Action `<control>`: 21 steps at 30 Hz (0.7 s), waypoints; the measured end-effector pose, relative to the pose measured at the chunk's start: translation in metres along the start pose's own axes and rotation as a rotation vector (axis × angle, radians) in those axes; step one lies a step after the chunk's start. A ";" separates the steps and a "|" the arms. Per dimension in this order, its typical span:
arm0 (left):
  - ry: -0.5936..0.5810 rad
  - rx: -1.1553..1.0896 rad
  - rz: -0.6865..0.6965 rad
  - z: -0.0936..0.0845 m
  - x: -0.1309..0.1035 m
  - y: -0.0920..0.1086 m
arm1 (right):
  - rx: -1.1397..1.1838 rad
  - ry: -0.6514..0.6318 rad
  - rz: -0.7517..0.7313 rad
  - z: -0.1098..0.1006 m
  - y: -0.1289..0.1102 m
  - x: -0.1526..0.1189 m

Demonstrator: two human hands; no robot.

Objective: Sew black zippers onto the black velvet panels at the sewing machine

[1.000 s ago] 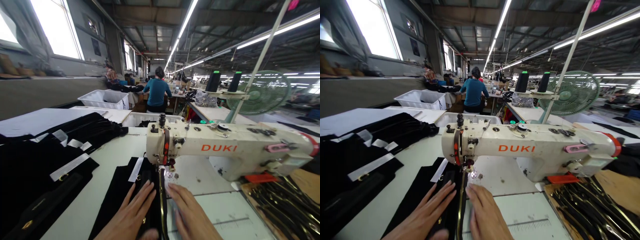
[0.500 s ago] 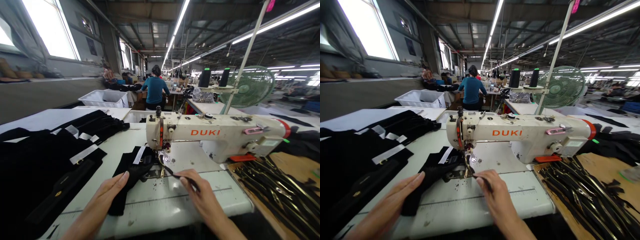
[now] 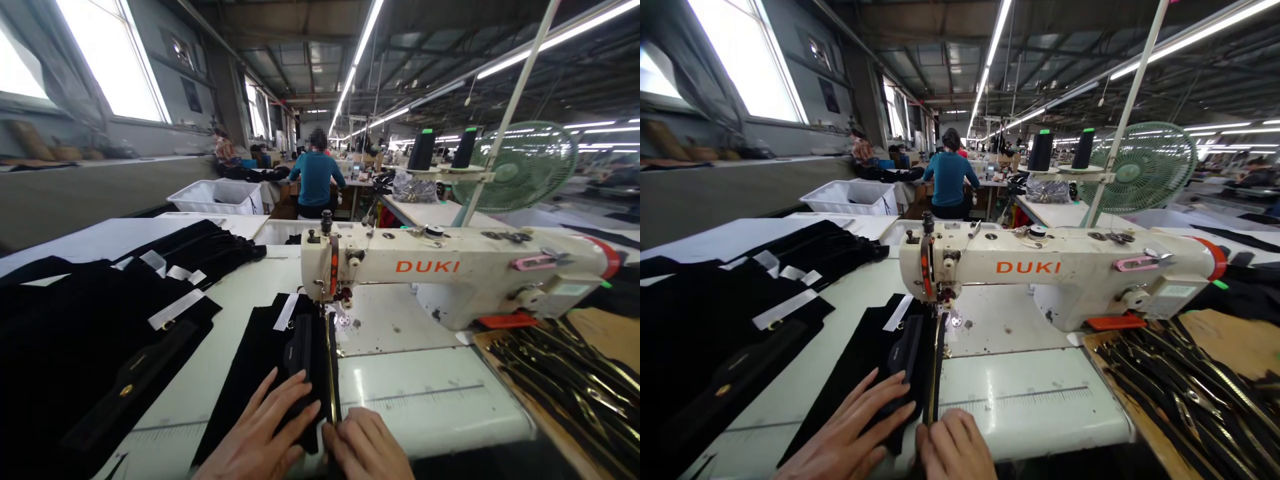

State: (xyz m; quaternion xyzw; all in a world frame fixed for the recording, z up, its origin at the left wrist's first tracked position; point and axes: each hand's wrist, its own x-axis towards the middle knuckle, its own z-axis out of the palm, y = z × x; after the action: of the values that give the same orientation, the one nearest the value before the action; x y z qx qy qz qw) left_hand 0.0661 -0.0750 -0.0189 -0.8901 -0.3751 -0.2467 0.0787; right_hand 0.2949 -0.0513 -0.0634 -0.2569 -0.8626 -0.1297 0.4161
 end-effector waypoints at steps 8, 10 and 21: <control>-0.141 0.030 0.043 -0.001 0.010 0.013 | -0.008 0.049 0.042 -0.011 0.001 0.007; -0.136 0.018 0.022 0.002 0.008 0.012 | -0.003 0.051 0.048 -0.009 -0.002 0.005; -0.199 -0.050 0.029 -0.023 0.025 0.012 | -0.090 0.106 0.017 -0.002 -0.006 0.004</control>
State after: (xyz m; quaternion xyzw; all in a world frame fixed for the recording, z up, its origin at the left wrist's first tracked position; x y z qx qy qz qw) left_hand 0.0814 -0.0753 0.0139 -0.9173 -0.3618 -0.1651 0.0224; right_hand 0.2911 -0.0556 -0.0588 -0.2754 -0.8303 -0.1781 0.4505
